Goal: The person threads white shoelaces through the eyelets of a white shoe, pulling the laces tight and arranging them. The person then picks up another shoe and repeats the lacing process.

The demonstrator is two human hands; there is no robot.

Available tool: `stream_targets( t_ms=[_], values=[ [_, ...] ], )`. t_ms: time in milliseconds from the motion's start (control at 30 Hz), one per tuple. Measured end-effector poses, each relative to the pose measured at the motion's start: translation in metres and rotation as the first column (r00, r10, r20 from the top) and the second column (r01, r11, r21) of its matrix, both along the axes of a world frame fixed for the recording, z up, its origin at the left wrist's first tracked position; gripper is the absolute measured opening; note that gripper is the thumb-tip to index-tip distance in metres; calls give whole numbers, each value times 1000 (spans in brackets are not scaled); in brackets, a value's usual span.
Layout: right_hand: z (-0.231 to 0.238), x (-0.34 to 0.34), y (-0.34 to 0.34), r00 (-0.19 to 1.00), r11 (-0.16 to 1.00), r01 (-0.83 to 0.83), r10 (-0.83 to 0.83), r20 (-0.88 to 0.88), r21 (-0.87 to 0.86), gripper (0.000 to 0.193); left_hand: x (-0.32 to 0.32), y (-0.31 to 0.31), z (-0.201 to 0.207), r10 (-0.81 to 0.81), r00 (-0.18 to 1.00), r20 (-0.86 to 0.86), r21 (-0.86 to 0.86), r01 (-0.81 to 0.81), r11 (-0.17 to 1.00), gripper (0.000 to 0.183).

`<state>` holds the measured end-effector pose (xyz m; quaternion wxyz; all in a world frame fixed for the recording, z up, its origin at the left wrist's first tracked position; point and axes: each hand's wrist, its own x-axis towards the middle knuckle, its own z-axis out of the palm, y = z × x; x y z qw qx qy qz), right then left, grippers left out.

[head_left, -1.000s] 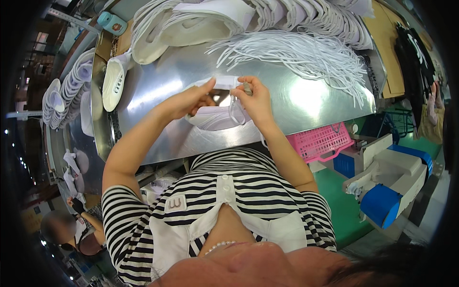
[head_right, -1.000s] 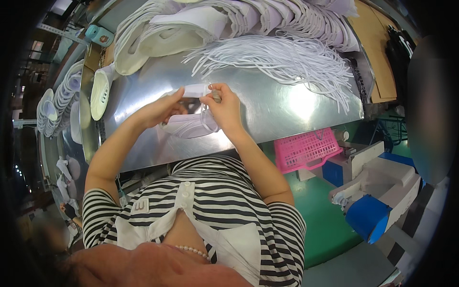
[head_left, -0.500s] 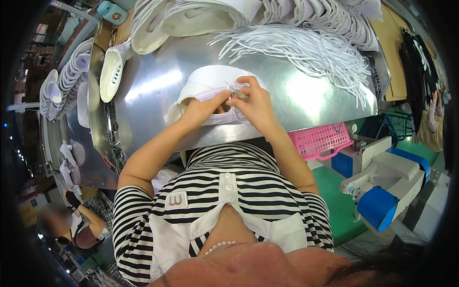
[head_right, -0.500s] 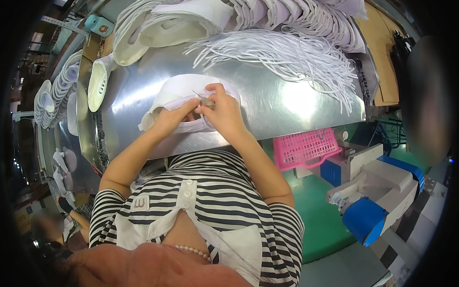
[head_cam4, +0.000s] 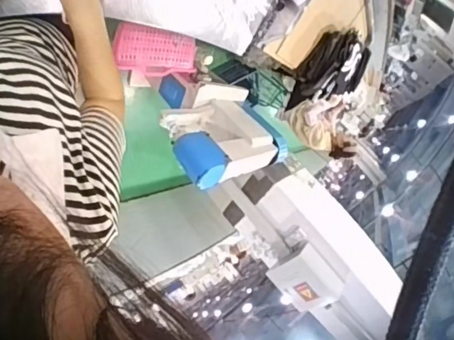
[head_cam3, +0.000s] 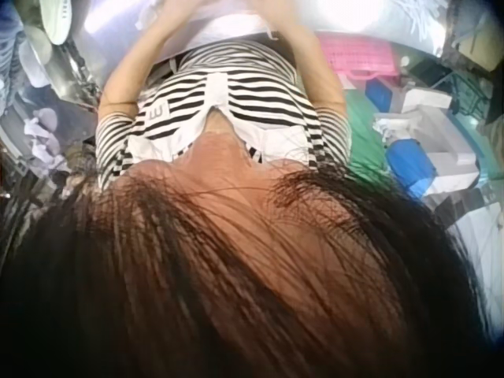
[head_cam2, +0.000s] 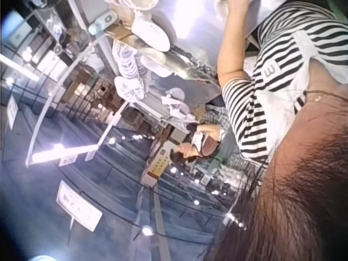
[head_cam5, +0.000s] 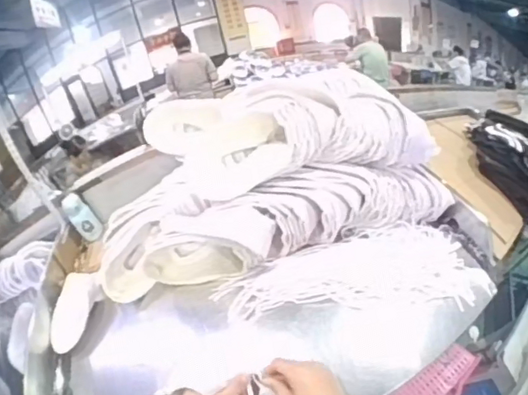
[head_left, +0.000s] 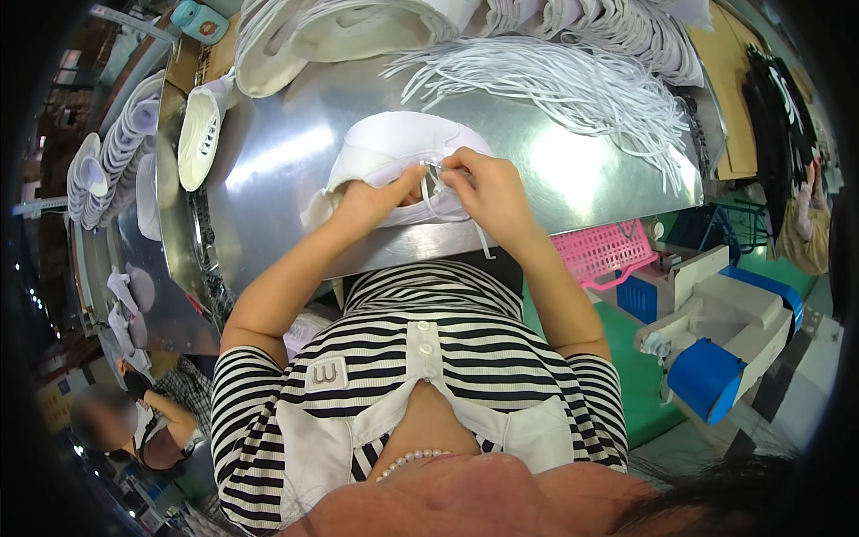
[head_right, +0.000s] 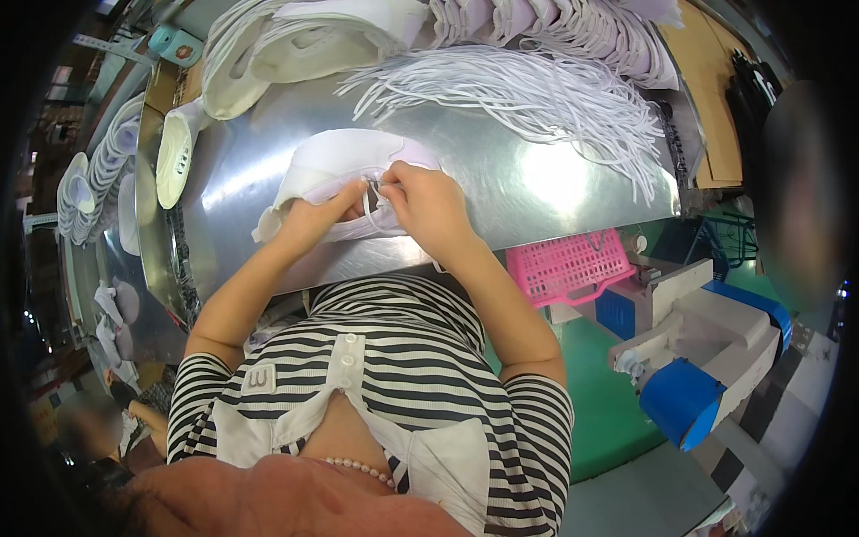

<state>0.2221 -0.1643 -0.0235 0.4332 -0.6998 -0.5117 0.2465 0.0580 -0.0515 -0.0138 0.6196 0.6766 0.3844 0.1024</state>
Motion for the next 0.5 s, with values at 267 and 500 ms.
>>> stream_targets(
  t_ms=[267, 500],
  values=[
    [-4, 7, 25, 952, 972, -131, 178, 249, -193, 15, 6, 7, -7, -92, 995, -35, 32, 93, 995, 24],
    [-30, 16, 31, 985, 990, 132, -125, -121, 54, 21, 17, 23, 2, -49, 999, 15, -198, 51, 979, 27]
  ],
)
